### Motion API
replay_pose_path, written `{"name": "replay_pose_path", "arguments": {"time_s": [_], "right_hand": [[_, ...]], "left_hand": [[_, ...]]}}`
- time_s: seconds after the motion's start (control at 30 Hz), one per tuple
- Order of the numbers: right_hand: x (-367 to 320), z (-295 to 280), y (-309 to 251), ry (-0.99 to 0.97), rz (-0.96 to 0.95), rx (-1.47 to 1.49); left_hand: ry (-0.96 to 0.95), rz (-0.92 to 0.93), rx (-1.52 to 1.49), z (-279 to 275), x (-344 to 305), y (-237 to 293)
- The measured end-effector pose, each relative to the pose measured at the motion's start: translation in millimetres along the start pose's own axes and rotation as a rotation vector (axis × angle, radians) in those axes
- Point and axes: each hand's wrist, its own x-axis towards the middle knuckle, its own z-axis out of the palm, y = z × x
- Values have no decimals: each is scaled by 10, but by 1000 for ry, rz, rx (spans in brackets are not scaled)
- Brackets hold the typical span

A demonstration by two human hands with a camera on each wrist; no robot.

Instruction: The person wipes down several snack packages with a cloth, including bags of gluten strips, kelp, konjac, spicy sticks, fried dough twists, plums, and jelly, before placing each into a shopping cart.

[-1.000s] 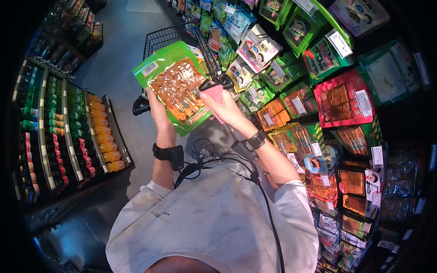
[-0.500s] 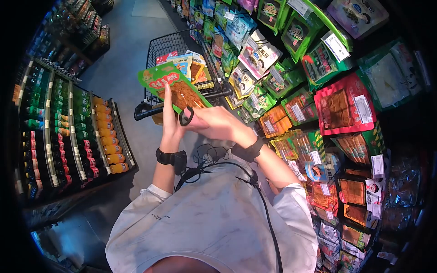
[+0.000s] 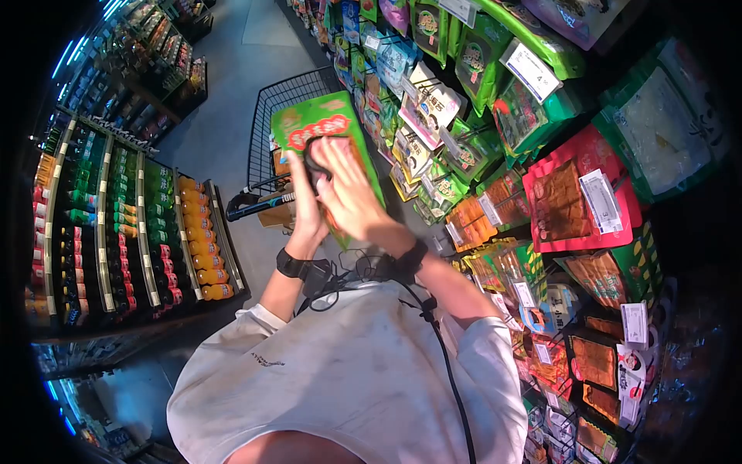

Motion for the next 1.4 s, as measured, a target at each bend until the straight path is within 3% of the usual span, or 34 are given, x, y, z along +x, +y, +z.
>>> {"name": "replay_pose_path", "arguments": {"time_s": [0.1, 0.17, 0.27, 0.3, 0.37, 0.4, 0.5, 0.53, 0.57, 0.6, 0.73, 0.8, 0.9, 0.97, 1.0, 1.03, 1.07, 1.2, 1.33, 1.4], "right_hand": [[99, -275, 248, 168, -36, -61], [88, -289, 445, 237, 107, 78], [-41, -281, 475, 174, -31, -63], [-95, -294, 407, 110, -81, -67], [-217, -240, 373, 10, -106, -59], [-227, -235, 361, 7, -108, -35], [-118, -146, 583, 244, 22, -5], [-17, -215, 535, 255, 266, 282], [57, -396, 529, 129, 648, 909], [92, -570, 539, 57, 567, 1063], [17, -796, 671, -129, 500, 1090], [11, -716, 777, -231, 615, 988], [135, -573, 769, -151, 708, 887], [334, -460, 774, 62, 718, 905], [447, -356, 779, 175, 697, 908], [573, -269, 787, 281, 674, 907], [701, -212, 801, 321, 590, 991], [1105, -244, 841, 468, 610, 791], [1416, -218, 702, 451, 637, 847], [1506, -195, 677, 497, 640, 774]], "left_hand": [[-97, -105, 192, 121, 58, -225], [-54, -128, 170, 161, 134, -337], [26, -28, 167, 352, 129, -247], [-69, 8, 84, 204, 273, -280], [50, 27, 12, 211, 295, -110], [-31, -16, -29, 203, 295, -37], [57, 47, 31, 316, 264, -111], [27, 14, 63, 311, 263, -104], [24, 50, 64, 356, 276, -110], [-1, 0, -5, 378, 282, -25], [44, -103, -13, 162, 518, 146], [29, -184, 29, -20, 655, 157], [-35, -262, 178, -244, 803, 216], [-176, -234, 364, -360, 890, 260], [-211, -309, 416, -467, 951, 295], [-252, -238, 445, -538, 983, 331], [-248, -283, 388, -656, 1024, 353], [-361, -420, 405, -976, 1162, 733], [-667, -554, 441, -1328, 1366, 767], [-698, -513, 471, -1368, 1425, 922]]}}
